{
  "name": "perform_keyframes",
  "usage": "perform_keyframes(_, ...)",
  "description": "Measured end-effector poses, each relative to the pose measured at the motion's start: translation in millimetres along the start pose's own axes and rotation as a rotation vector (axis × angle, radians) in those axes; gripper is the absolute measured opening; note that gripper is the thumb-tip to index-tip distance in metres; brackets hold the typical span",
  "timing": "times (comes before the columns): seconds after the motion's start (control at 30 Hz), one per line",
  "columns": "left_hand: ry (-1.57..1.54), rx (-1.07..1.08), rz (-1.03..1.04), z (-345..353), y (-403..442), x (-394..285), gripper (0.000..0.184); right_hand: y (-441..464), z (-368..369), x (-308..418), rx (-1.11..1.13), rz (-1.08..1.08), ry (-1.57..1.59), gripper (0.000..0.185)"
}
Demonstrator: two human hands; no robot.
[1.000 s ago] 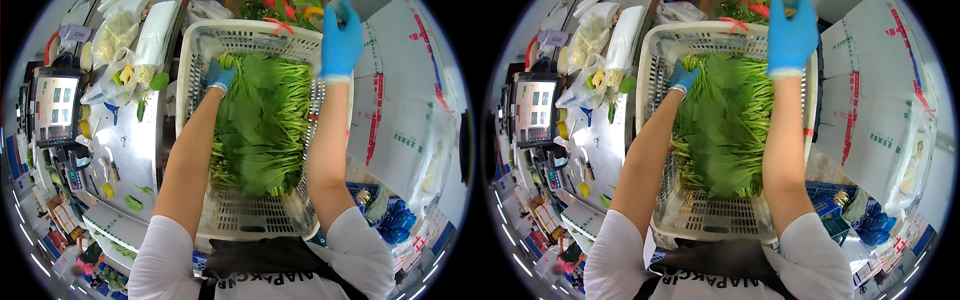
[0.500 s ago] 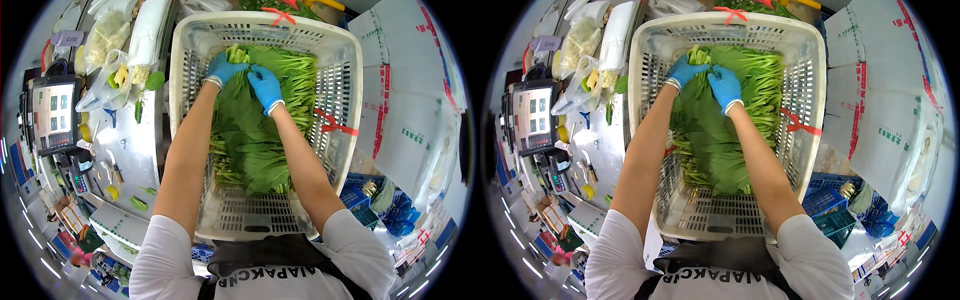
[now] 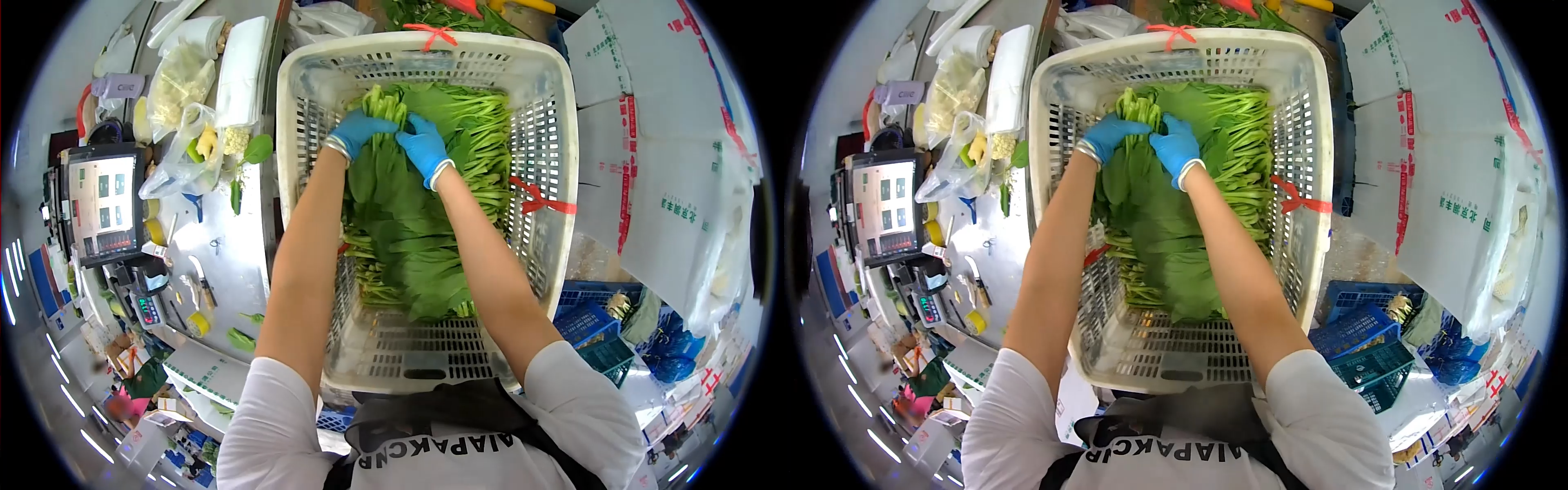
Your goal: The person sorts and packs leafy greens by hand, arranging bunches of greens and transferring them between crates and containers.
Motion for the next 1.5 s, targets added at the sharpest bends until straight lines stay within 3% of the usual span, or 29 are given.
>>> perform_keyframes(0.13,-0.176,-0.121,0.036,16,-43,1,0.053,-27,10,16,-0.02,-0.06,-0.06,0.07)
perform_keyframes(0.3,-0.334,-0.125,0.105,32,-97,11,0.055,-58,20,31,-0.111,-0.085,0.358,0.085)
perform_keyframes(0.4,-0.288,-0.11,0.202,42,-131,8,0.069,-73,13,32,-0.073,-0.078,0.691,0.092)
perform_keyframes(0.43,-0.221,-0.034,0.262,52,-143,4,0.099,-86,3,49,-0.041,-0.079,0.765,0.094)
perform_keyframes(0.5,-0.183,-0.005,0.325,64,-156,9,0.112,-107,-10,67,0.023,-0.098,0.859,0.098)
perform_keyframes(0.67,0.031,0.074,0.244,63,-133,9,0.099,-95,-10,23,0.212,0.063,0.613,0.086)
perform_keyframes(0.7,0.164,-0.006,0.225,54,-123,9,0.091,-90,-15,18,0.21,0.077,0.391,0.08)
perform_keyframes(0.73,0.326,-0.084,0.285,62,-148,-23,0.092,-88,-27,32,0.174,-0.065,0.184,0.075)
perform_keyframes(0.8,0.753,-0.436,0.482,54,-143,-10,0.092,-94,-44,58,0.14,-0.259,-0.193,0.065)
perform_keyframes(0.87,0.556,-0.397,0.737,69,-154,6,0.102,-108,-46,63,0.136,-0.332,-0.068,0.057)
perform_keyframes(0.93,0.223,-0.199,0.663,96,-181,10,0.095,-129,-48,76,0.128,-0.439,0.01,0.044)
perform_keyframes(1.0,0.275,-0.338,0.775,110,-214,9,0.084,-151,-55,86,0.243,-0.333,0.385,0.051)
perform_keyframes(1.13,0.608,-0.852,0.893,139,-291,-4,0.075,-198,-72,131,0.437,-0.293,0.652,0.074)
perform_keyframes(1.27,0.258,-0.937,0.754,156,-314,0,0.073,-232,-82,159,0.505,-0.236,0.788,0.11)
perform_keyframes(1.3,0.179,-0.892,0.688,162,-313,6,0.074,-238,-83,159,0.481,-0.267,0.598,0.119)
perform_keyframes(1.37,0.182,-0.785,0.656,174,-312,16,0.095,-248,-81,170,0.392,-0.397,0.316,0.138)
perform_keyframes(1.4,0.184,-0.732,0.637,179,-314,18,0.105,-251,-80,173,0.365,-0.477,0.07,0.125)
perform_keyframes(1.5,0.155,-0.442,0.597,172,-332,43,0.128,-272,-68,177,0.3,-0.203,0.391,0.087)
Point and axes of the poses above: each hand's wrist, its own y-axis towards the middle knuckle, its own z-axis out of the palm, x = y × z, the point moved 6 cm from there along y, towards the middle knuckle, and after that the axes turned 12 degrees about -z, right-handed, at the moved point
